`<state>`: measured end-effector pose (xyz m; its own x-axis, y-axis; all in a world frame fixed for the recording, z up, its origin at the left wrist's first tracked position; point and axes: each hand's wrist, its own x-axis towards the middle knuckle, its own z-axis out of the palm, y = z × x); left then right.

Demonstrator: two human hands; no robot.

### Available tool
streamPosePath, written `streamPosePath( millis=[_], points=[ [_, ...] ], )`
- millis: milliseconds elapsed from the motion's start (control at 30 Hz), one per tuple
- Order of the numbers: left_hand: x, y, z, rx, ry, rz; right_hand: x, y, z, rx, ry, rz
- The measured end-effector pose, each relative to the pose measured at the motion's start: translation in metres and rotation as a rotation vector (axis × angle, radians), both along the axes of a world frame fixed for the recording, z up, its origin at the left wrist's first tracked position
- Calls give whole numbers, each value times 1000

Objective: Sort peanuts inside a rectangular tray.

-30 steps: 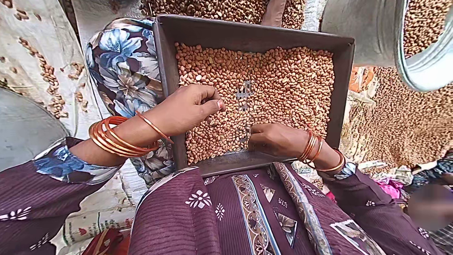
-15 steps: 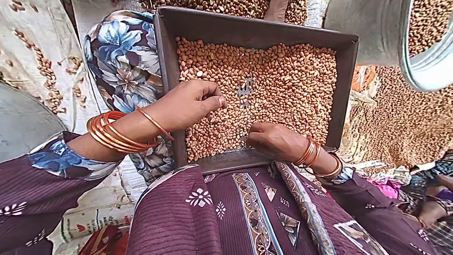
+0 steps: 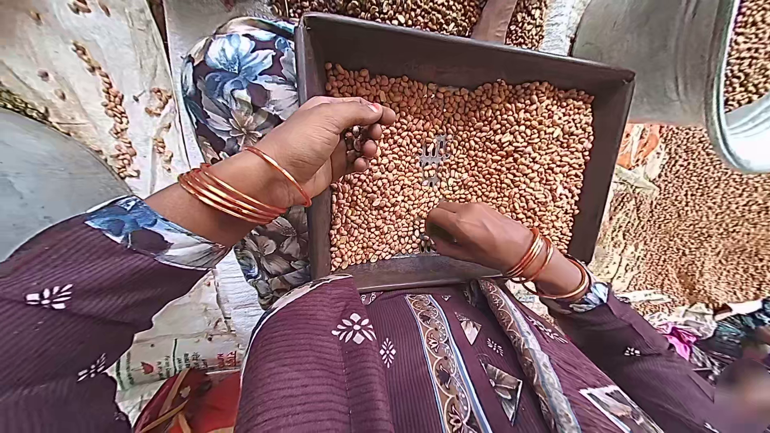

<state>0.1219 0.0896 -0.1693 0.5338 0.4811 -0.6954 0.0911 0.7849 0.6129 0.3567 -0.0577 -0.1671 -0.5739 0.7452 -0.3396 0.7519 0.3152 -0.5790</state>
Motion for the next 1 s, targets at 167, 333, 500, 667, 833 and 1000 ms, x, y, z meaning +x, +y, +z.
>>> streamPosePath(
  millis=[167, 333, 500, 667, 833, 1000],
  points=[
    [2, -1, -2, 46, -7, -43, -21, 28, 17, 185, 22, -98],
    [3, -4, -2, -36, -50, -20, -65, 43, 43, 564, 52, -189],
    [-2, 6, 6, -180, -68, 99, -87, 43, 16, 405, 169, -19],
    [-3, 7, 12, -180, -36, 110, -105, 33, -37, 333, 79, -14],
    [-4, 7, 10, -105, -28, 82, -115, 26, -45, 444, -38, -87],
    [-6, 10, 11, -23, -41, 85, -109, 35, -50, 426, 63, -51]
  ],
)
